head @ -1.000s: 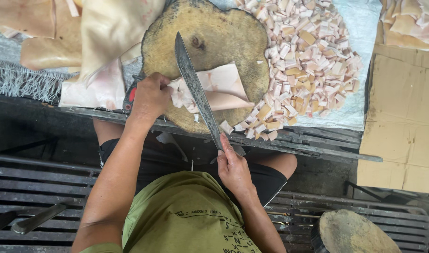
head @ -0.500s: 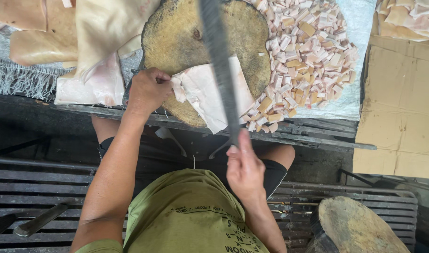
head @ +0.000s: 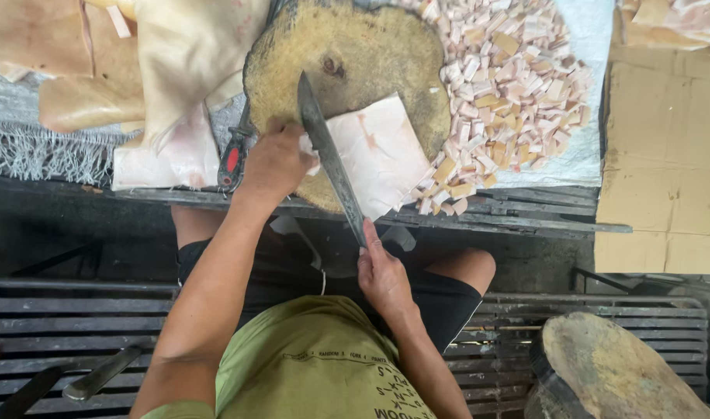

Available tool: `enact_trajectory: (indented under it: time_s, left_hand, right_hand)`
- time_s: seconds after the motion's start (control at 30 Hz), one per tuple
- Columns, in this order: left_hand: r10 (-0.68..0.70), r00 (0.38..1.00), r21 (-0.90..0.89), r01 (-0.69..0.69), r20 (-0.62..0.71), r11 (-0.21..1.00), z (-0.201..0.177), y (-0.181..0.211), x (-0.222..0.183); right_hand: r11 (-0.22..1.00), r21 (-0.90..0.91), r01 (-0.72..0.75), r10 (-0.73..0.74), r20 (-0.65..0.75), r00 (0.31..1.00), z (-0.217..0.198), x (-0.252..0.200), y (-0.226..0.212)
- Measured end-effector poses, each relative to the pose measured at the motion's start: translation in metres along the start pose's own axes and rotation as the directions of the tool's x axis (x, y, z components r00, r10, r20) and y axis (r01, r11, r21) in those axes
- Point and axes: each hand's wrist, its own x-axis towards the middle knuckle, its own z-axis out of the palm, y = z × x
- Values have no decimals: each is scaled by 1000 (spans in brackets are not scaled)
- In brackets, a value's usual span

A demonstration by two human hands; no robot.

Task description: The person cuts sheets of pork fat into small cubes using a large knife on a round wooden cutting board. The person repeatedly slices the fat into strips and then dices them, accumulating a pile of diced fat on a white sheet beside the board.

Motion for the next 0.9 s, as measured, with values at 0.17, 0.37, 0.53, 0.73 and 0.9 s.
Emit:
enact_trajectory:
  time_s: [0.17,0.37,0.53,0.73,0.9]
  left_hand:
    - [49,977,-298,16,207,954,21,2,1]
    - [-157,988,-411,144,1,900,30,16,-14]
    - [-76,997,-155,75,0,985,14,19,-43]
    - [-112,993,-77,115,41,990,-9,27,-51]
    - [-115,990,-57,120,79,991,-19,29,-52]
  right_hand:
    - [993,-111,-25,21,-44,999,0,10,15]
    - [963,21,-270,270,-1,963,-19,30,22]
    - [983,130,-131,141,-69,988,-30,9,13]
    - [989,146,4,34,-262,964,-45,-33,0]
    - [970,-87,225,-237,-158,959,-17,-31,3]
